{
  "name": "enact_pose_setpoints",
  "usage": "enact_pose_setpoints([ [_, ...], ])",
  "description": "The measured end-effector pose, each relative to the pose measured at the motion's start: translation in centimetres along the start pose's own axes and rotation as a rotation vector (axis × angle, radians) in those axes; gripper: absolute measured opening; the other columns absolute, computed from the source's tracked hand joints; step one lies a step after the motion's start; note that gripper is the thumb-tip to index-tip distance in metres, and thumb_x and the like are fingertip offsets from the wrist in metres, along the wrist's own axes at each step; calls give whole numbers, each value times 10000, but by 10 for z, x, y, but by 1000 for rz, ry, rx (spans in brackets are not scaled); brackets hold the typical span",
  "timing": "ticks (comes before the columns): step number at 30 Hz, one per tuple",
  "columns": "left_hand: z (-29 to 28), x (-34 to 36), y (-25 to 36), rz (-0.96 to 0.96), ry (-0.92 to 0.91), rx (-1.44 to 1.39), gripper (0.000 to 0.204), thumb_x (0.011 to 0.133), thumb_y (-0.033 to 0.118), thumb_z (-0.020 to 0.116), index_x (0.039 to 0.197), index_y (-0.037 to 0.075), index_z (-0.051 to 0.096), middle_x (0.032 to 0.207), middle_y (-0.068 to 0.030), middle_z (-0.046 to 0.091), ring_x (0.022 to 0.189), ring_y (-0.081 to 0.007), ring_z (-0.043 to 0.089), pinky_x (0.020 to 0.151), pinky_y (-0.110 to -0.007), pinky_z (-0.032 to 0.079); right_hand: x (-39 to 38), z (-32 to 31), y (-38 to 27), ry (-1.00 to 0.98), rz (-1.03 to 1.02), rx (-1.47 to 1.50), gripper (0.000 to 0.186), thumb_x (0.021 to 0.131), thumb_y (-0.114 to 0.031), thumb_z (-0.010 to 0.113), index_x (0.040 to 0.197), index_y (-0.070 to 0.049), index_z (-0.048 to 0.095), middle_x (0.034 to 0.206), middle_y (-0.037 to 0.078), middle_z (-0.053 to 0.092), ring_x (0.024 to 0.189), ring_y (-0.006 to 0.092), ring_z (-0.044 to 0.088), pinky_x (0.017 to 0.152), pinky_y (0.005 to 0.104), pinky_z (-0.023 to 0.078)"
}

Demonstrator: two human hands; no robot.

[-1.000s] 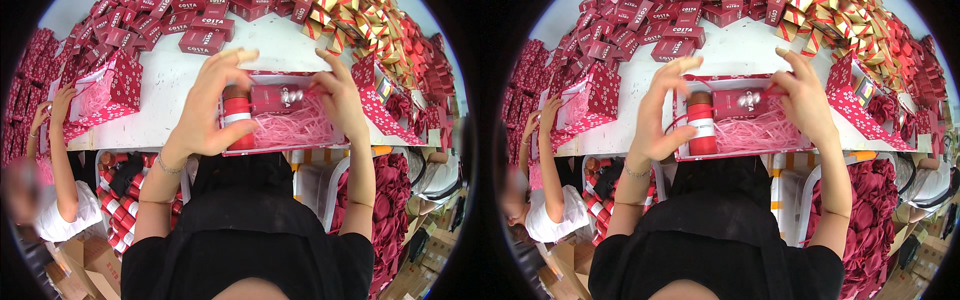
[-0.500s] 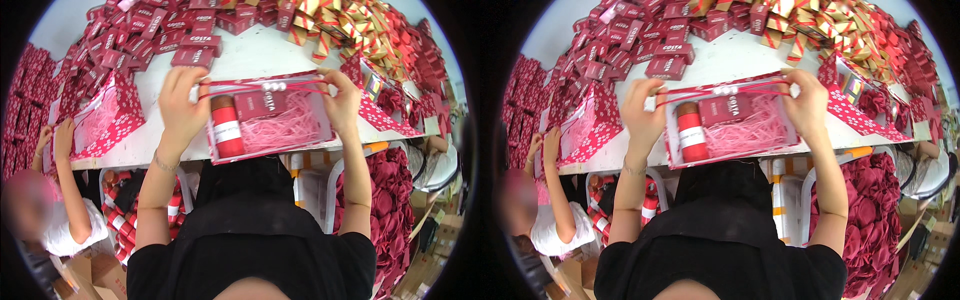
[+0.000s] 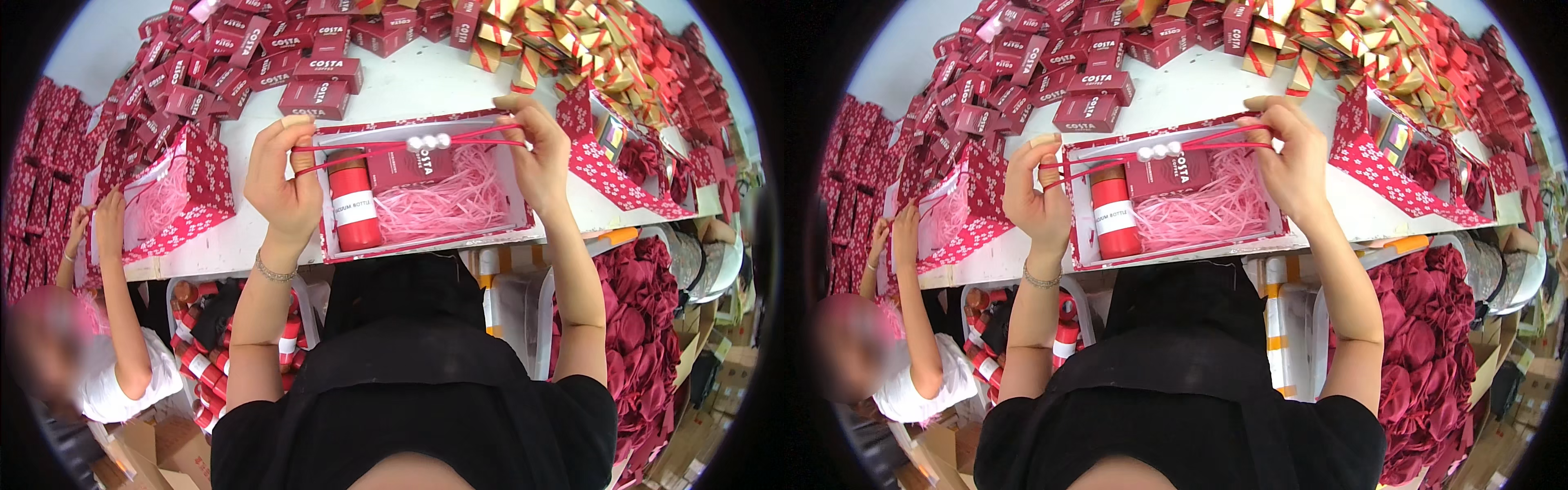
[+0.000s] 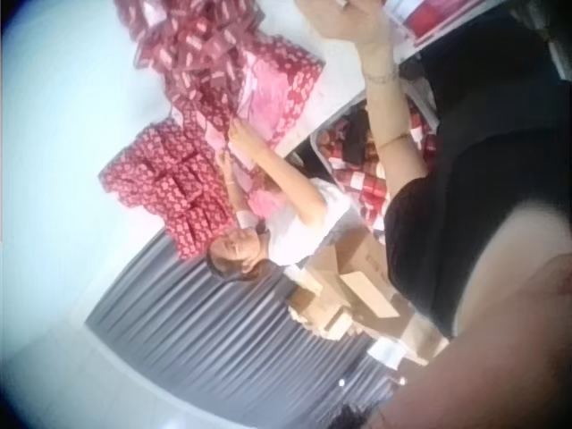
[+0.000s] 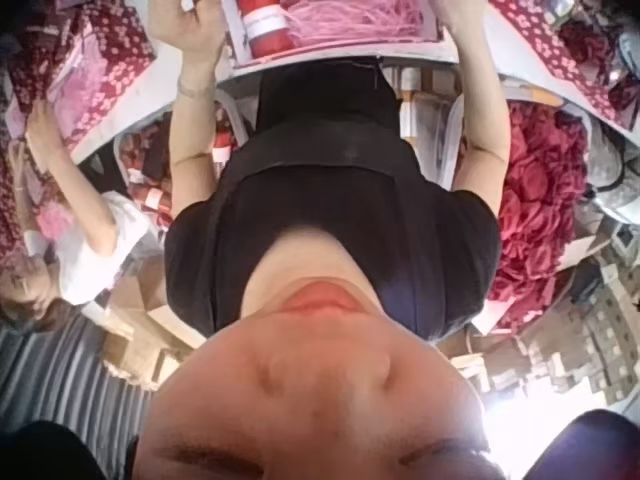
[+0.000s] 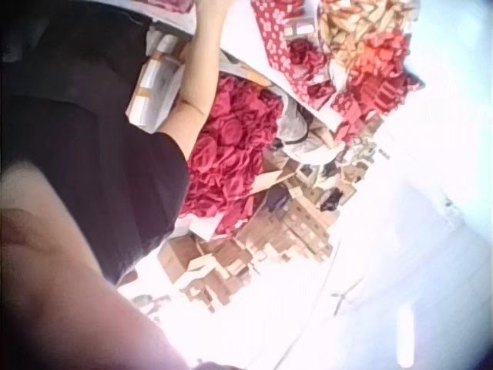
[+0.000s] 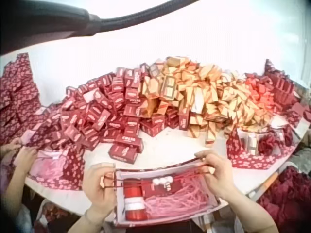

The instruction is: The person assembles gift boxes by placing pink shredded paper, a red and white striped bottle, a small red box, and a small pouch into a clear box with a red patterned lid. The person then closes the box and sets it aside.

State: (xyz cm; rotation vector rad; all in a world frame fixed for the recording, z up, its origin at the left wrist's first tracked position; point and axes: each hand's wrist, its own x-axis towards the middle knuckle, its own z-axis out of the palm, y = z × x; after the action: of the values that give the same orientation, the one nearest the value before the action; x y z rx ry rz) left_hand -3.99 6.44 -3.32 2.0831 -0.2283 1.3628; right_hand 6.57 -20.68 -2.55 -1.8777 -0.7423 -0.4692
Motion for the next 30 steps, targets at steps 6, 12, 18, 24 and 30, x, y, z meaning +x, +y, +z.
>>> enact_pose_setpoints([
  [6, 2, -5, -2, -40, -10, -110, 78, 902, -10, 573, 967, -16, 616, 1124, -175, 662, 1036, -259, 643, 892, -320, 490, 3, -1, -2, 37, -70, -30, 115, 916, -66, 582, 858, 33, 573, 1010, 141, 651, 849, 267, 631, 729, 313, 489],
  [12, 0, 4, -2, -302, -277, -55, 110, 897, 50, 622, 982, -18, 636, 1010, -121, 707, 911, -159, 668, 806, -283, 516, 4, 4, 10, 37, -26, -22, 203, 944, -173, 566, 916, 17, 630, 954, 161, 621, 827, 336, 613, 733, 369, 480],
  [18, 2, 3, -3, -442, -309, -99, 113, 890, 41, 651, 961, -45, 667, 821, -49, 689, 765, -68, 634, 714, -211, 510, 5, -2, 2, 6, 108, -187, 220, 937, -154, 595, 829, 38, 590, 736, 143, 523, 645, 237, 508, 611, 338, 421],
  [24, 2, -1, -10, -516, -273, -176, 129, 896, 7, 636, 1009, -51, 660, 869, -61, 698, 801, -88, 649, 723, -210, 503, 5, -3, 1, -39, 131, -99, 188, 852, -118, 689, 783, 28, 593, 746, 110, 557, 632, 223, 527, 585, 318, 426],
  [30, -14, 9, -25, -626, -539, -379, 134, 805, -55, 701, 885, -3, 606, 940, -90, 689, 813, -80, 612, 718, -195, 477, 12, -19, 22, -474, 38, 147, 258, 744, -157, 804, 779, -14, 592, 1117, 101, 611, 1022, 226, 585, 891, 321, 450],
])
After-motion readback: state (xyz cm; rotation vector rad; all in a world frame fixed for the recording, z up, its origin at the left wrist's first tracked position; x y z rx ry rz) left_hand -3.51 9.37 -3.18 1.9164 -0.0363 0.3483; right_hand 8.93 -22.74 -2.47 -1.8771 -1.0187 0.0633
